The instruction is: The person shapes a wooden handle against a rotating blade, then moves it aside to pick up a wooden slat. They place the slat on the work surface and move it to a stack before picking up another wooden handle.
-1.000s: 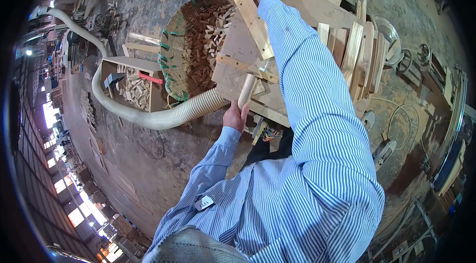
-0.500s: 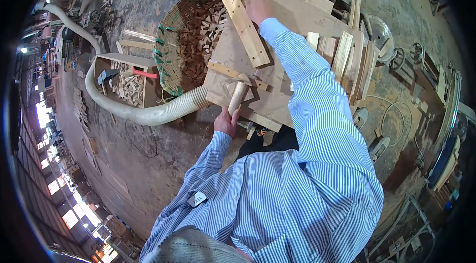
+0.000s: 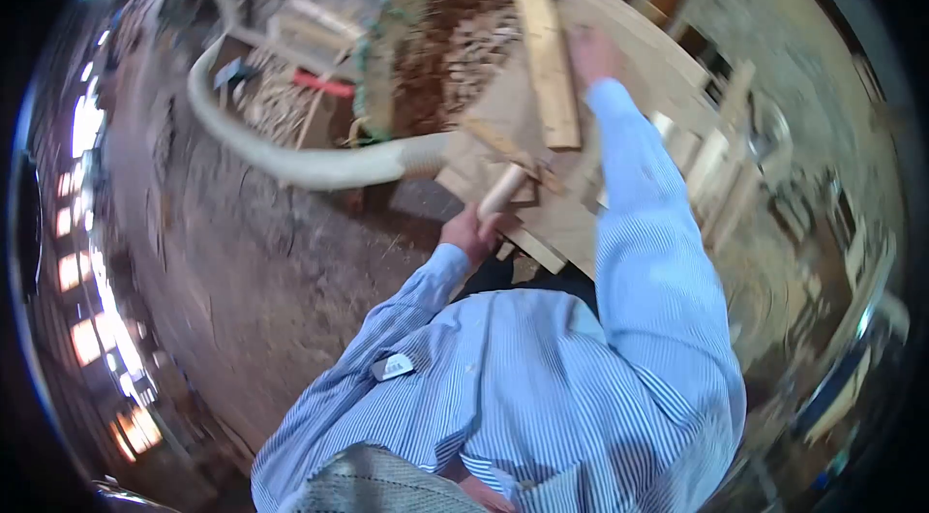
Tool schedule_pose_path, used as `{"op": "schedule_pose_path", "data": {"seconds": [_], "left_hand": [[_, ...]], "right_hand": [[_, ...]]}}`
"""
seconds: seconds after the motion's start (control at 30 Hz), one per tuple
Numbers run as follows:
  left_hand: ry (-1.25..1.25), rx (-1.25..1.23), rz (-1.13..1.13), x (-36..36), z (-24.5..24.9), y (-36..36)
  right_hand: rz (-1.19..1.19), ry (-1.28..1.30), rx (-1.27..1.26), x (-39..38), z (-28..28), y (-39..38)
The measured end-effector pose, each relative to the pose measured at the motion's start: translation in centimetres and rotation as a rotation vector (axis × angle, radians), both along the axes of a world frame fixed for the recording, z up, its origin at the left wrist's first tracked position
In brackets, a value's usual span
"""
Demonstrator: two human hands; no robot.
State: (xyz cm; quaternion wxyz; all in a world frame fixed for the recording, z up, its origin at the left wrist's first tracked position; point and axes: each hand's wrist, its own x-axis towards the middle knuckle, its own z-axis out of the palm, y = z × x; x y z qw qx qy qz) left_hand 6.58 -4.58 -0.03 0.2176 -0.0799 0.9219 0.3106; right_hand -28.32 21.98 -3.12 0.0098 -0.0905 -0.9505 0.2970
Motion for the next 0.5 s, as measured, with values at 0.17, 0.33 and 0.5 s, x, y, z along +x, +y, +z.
{"op": "schedule_pose_path", "data": {"seconds": [0.17,0.33,0.5], "left_hand": [[-0.001,0.035,-0.033,1.3,-0.8,-1.8],[-0.008,0.072,-0.040,1.5,-0.2,-2.3],[0.020,0.074,-0.012,1.8,-0.9,-2.2]], "right_hand": [[-0.528,0.433,-0.970,6.2,-3.0,4.5],[-0.041,0.232,-1.046,11.2,7.2,-13.1],[0.475,0.053,-0.745,20.0,15.8,-24.4]]}}
